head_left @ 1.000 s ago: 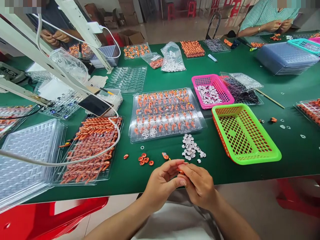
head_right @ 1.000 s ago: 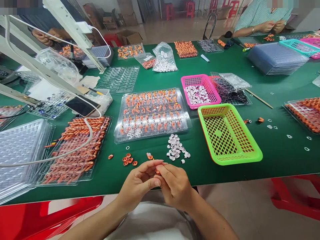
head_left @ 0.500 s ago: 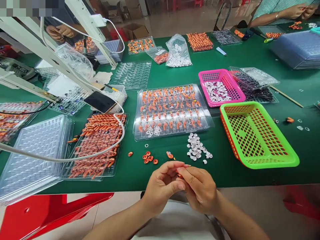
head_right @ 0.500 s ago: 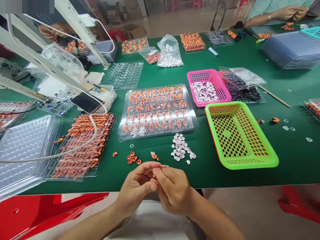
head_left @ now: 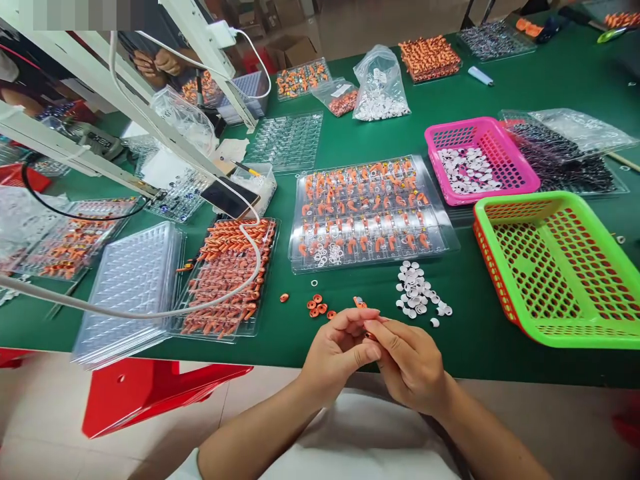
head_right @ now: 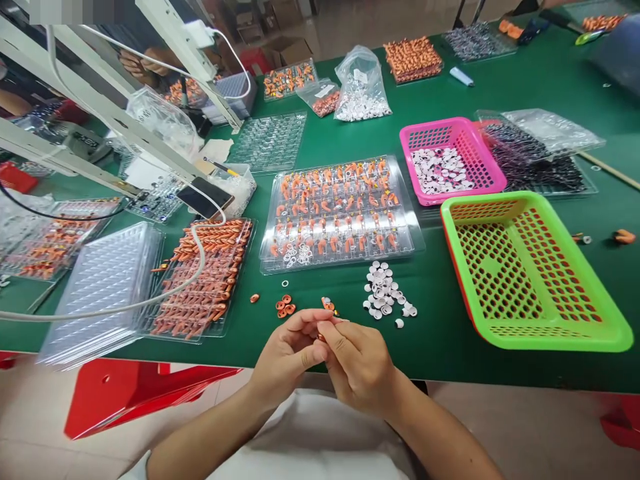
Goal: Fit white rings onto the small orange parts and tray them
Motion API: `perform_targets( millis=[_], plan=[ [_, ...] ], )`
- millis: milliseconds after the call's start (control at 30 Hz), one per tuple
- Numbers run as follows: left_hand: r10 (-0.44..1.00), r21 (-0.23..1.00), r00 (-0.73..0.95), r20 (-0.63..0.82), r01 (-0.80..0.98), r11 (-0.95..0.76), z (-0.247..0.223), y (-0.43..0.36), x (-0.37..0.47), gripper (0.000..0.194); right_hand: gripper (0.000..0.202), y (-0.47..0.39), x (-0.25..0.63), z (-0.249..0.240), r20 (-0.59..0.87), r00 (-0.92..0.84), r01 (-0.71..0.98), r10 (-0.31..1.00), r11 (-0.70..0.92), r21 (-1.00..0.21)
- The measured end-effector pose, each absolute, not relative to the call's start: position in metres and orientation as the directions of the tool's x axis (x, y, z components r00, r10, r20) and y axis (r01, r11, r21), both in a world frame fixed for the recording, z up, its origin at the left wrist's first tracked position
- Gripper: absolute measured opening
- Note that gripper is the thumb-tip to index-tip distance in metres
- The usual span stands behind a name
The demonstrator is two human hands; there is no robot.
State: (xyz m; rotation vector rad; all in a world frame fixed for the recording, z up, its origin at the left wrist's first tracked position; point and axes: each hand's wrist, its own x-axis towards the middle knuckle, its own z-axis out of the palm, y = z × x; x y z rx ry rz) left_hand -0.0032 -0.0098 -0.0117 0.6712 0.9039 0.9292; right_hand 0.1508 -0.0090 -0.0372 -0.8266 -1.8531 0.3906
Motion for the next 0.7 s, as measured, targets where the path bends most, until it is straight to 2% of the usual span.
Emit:
perform_targets(
  millis=[67,167,267,433,700],
  plan=[
    [0.887,0.857,0.315,-0.338,-0.286,0.429,-0.01,-0.006,-0.001,0.04,0.041,-0.01,0.157,-0.038,0.65,-0.242,0.375,0.72,0.687,-0.622],
    [0.938,0.956,0.225,-0.264,-0.066,0.285,-0.009,-0.003,0.002,0.044,0.043,-0.011,0.167,-0.036,0.63,-0.25,0.424,0.735,0.668,-0.611],
    [0.968,0.982,0.165,-0.19,0.051,0.184,-0.009,-0.003,0.004,0.035,0.045,-0.013,0.173,-0.034,0.637,-0.236,0.513,0.734,0.651,-0.559],
    [0.924,0.95,0.248,-0.291,-0.035,0.309,-0.004,0.0,0.008,0.018,0.048,-0.014,0.177,-0.034,0.648,-0.232,0.582,0.726,0.637,-0.506],
    [0.859,0.852,0.246,-0.448,-0.175,0.494,-0.008,0.009,0.011,0.018,0.051,-0.014,0.178,-0.039,0.615,-0.268,0.558,0.742,0.64,-0.528]
  ],
)
